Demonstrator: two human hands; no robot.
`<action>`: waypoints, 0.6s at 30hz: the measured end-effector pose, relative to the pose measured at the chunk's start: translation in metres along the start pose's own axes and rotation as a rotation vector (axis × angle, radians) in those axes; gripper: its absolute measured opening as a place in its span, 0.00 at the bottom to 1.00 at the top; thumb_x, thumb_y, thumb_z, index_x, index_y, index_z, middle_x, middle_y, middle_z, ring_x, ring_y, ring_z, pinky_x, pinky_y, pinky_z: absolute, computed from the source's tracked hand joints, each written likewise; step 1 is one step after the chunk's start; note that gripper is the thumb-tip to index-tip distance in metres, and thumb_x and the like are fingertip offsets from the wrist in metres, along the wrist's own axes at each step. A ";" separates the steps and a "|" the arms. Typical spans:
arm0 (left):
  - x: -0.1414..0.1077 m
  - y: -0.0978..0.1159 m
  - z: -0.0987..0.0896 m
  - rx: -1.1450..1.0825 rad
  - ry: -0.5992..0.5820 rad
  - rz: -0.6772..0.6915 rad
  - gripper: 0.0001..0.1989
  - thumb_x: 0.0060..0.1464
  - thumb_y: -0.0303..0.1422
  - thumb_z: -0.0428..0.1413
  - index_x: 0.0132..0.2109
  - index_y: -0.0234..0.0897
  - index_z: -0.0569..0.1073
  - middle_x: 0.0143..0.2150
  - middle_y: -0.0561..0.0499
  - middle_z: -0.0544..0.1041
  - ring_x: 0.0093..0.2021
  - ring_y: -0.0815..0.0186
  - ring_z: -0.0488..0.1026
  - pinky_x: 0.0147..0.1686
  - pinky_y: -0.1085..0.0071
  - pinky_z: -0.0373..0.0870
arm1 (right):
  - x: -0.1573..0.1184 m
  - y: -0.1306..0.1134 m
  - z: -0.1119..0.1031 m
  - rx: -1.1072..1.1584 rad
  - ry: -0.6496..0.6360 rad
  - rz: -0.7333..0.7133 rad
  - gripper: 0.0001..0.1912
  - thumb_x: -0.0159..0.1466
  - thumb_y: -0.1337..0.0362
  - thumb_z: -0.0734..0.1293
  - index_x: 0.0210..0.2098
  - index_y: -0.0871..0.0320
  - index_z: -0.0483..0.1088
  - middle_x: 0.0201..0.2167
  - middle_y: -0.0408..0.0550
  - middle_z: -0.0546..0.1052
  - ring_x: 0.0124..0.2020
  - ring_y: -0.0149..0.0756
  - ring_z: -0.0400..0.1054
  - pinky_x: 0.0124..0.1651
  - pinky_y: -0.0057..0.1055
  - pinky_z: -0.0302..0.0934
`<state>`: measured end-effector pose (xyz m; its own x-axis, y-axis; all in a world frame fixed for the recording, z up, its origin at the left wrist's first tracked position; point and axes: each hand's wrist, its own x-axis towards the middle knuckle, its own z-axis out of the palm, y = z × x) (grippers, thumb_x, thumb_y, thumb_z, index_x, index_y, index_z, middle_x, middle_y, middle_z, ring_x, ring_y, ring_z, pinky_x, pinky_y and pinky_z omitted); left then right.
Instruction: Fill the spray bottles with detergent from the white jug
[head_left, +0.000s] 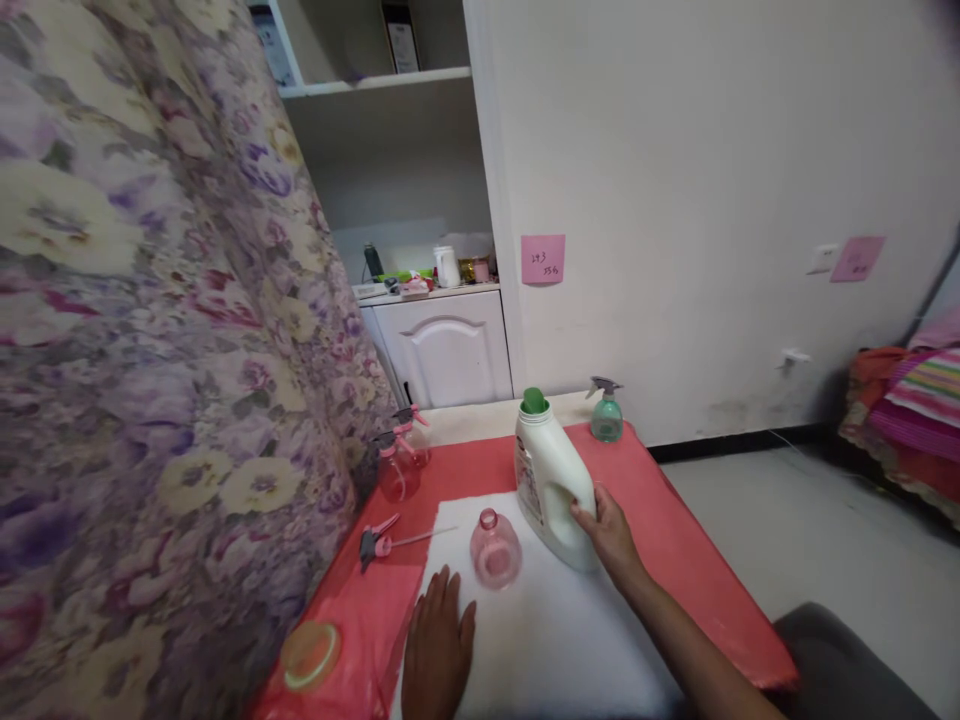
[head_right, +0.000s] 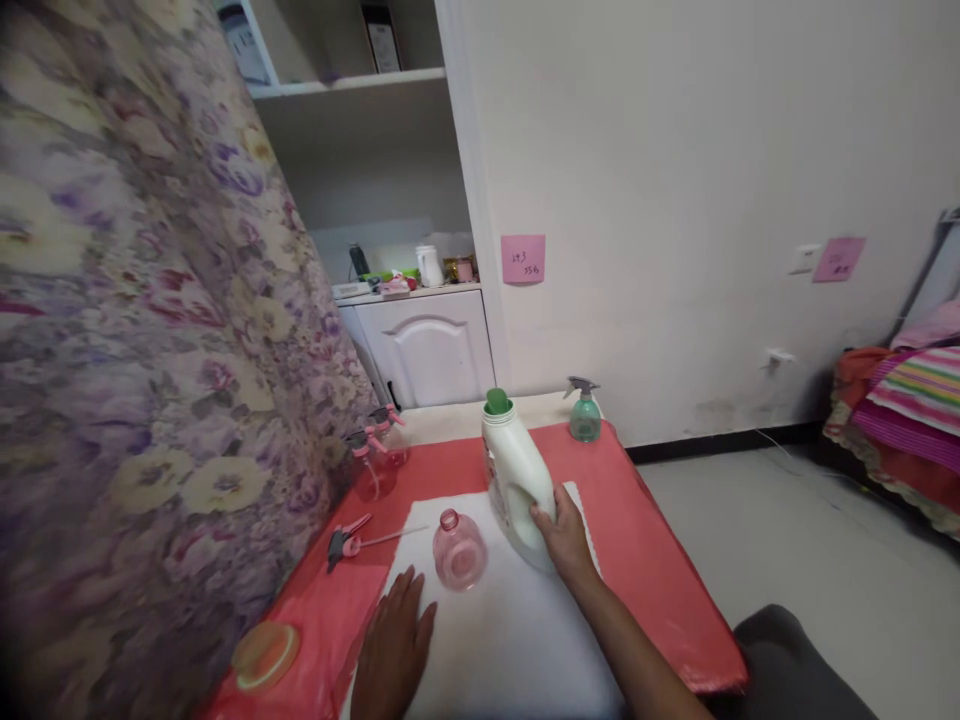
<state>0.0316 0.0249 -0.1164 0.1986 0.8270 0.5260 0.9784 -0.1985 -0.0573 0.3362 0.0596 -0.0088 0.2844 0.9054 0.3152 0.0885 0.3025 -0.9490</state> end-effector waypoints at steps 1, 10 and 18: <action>0.000 0.000 0.001 0.002 0.010 0.001 0.23 0.61 0.40 0.48 0.57 0.32 0.70 0.61 0.38 0.72 0.60 0.53 0.69 0.57 0.54 0.67 | 0.005 0.001 0.002 0.015 0.003 -0.002 0.15 0.56 0.55 0.66 0.39 0.56 0.68 0.33 0.46 0.77 0.34 0.42 0.70 0.36 0.33 0.65; 0.000 0.001 0.002 -0.009 0.034 -0.001 0.22 0.61 0.39 0.48 0.55 0.30 0.72 0.59 0.37 0.73 0.59 0.52 0.70 0.56 0.52 0.67 | 0.043 0.011 0.020 0.066 -0.008 -0.022 0.15 0.51 0.53 0.67 0.34 0.56 0.67 0.30 0.45 0.76 0.33 0.42 0.70 0.35 0.33 0.65; 0.002 0.006 -0.009 -0.068 -0.044 -0.059 0.22 0.61 0.38 0.47 0.56 0.30 0.72 0.60 0.37 0.72 0.60 0.51 0.68 0.59 0.52 0.64 | 0.039 0.017 0.003 -0.057 -0.011 -0.046 0.21 0.52 0.55 0.70 0.41 0.58 0.69 0.39 0.49 0.76 0.41 0.44 0.70 0.46 0.39 0.65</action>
<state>0.0369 0.0204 -0.1081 0.1445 0.8605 0.4885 0.9826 -0.1829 0.0315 0.3456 0.1008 -0.0131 0.2683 0.8943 0.3582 0.1553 0.3269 -0.9322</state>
